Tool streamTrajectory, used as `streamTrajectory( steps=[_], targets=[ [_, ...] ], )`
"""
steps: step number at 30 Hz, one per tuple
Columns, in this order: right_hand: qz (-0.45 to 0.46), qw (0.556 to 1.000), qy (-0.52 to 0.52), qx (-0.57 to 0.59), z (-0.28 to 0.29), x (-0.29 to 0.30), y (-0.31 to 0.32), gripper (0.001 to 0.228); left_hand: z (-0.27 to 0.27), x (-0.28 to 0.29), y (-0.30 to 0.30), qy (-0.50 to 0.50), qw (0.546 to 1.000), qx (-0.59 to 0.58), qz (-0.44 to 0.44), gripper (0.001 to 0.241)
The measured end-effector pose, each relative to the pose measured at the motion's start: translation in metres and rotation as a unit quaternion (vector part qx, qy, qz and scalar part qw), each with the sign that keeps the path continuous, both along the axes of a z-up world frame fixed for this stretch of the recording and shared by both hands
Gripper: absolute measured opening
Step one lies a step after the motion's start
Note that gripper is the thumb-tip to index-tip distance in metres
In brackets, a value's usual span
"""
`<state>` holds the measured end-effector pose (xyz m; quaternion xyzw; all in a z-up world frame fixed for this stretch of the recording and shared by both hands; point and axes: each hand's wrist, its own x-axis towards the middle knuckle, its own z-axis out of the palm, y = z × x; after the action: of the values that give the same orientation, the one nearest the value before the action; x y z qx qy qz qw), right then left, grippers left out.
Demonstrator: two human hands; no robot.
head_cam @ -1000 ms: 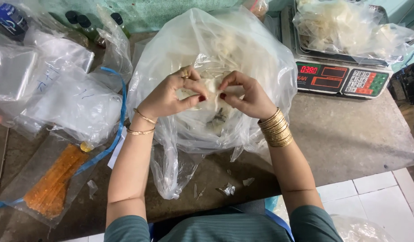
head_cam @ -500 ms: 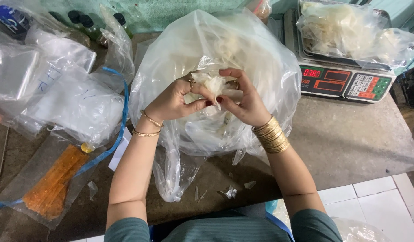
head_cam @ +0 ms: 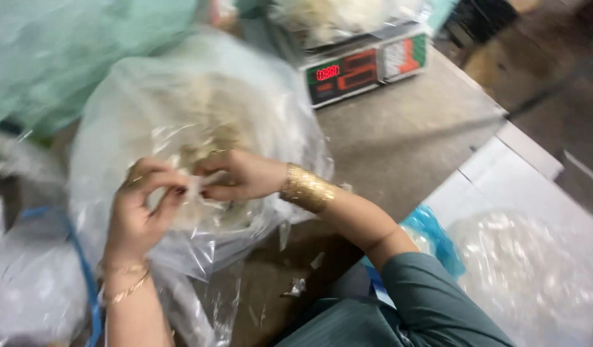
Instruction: The person is weighing and bagging dried food items using a digital scale.
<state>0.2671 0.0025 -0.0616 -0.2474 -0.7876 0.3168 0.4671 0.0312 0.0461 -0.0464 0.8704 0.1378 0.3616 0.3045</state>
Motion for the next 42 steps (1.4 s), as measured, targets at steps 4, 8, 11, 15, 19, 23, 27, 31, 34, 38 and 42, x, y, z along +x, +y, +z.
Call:
streamTrajectory(
  steps=[4, 8, 11, 15, 19, 23, 27, 31, 34, 38, 42],
  targets=[
    [-0.026, 0.997, 0.025, -0.075, 0.005, 0.003, 0.001, 0.019, -0.007, 0.011, -0.015, -0.042, 0.996, 0.003, 0.082, 0.010],
    [-0.011, 0.971, 0.050, -0.233, -0.021, -0.004, 0.008, 0.049, -0.023, 0.015, -0.013, -0.068, 0.991, -0.007, 0.114, 0.009],
    [0.038, 0.972, 0.063, -0.224, -0.025, -0.001, 0.009, 0.036, -0.032, 0.018, -0.013, -0.095, 0.987, -0.011, 0.128, 0.014],
    [0.017, 0.998, -0.005, -0.059, -0.010, 0.005, 0.005, 0.021, -0.033, 0.030, -0.014, -0.119, 0.979, -0.026, 0.161, 0.017],
    [0.020, 0.997, -0.006, -0.069, 0.006, 0.000, -0.004, 0.017, -0.030, 0.033, -0.015, -0.178, 0.979, -0.062, 0.082, 0.009],
    [-0.002, 0.990, -0.097, -0.106, 0.013, 0.003, -0.010, 0.024, -0.004, 0.041, -0.025, -0.174, 0.982, -0.063, 0.019, 0.007],
    [-0.127, 0.942, -0.295, -0.100, 0.011, 0.002, -0.009, 0.019, -0.029, 0.041, -0.013, -0.158, 0.986, -0.055, 0.012, 0.008],
    [-0.169, 0.932, -0.299, -0.117, 0.016, 0.013, -0.003, 0.042, -0.012, 0.031, -0.017, -0.115, 0.992, -0.048, 0.010, 0.011],
    [-0.124, 0.958, -0.214, -0.142, 0.036, 0.008, -0.009, 0.036, -0.005, 0.024, -0.013, -0.105, 0.994, -0.020, 0.031, 0.010],
    [-0.111, 0.975, -0.111, -0.154, 0.015, -0.002, -0.007, 0.030, -0.008, 0.021, -0.010, -0.140, 0.989, -0.025, 0.039, 0.012],
    [-0.079, 0.974, -0.086, -0.194, 0.025, -0.004, -0.013, 0.013, 0.003, 0.017, -0.014, -0.148, 0.988, -0.042, 0.010, 0.010]
  ],
)
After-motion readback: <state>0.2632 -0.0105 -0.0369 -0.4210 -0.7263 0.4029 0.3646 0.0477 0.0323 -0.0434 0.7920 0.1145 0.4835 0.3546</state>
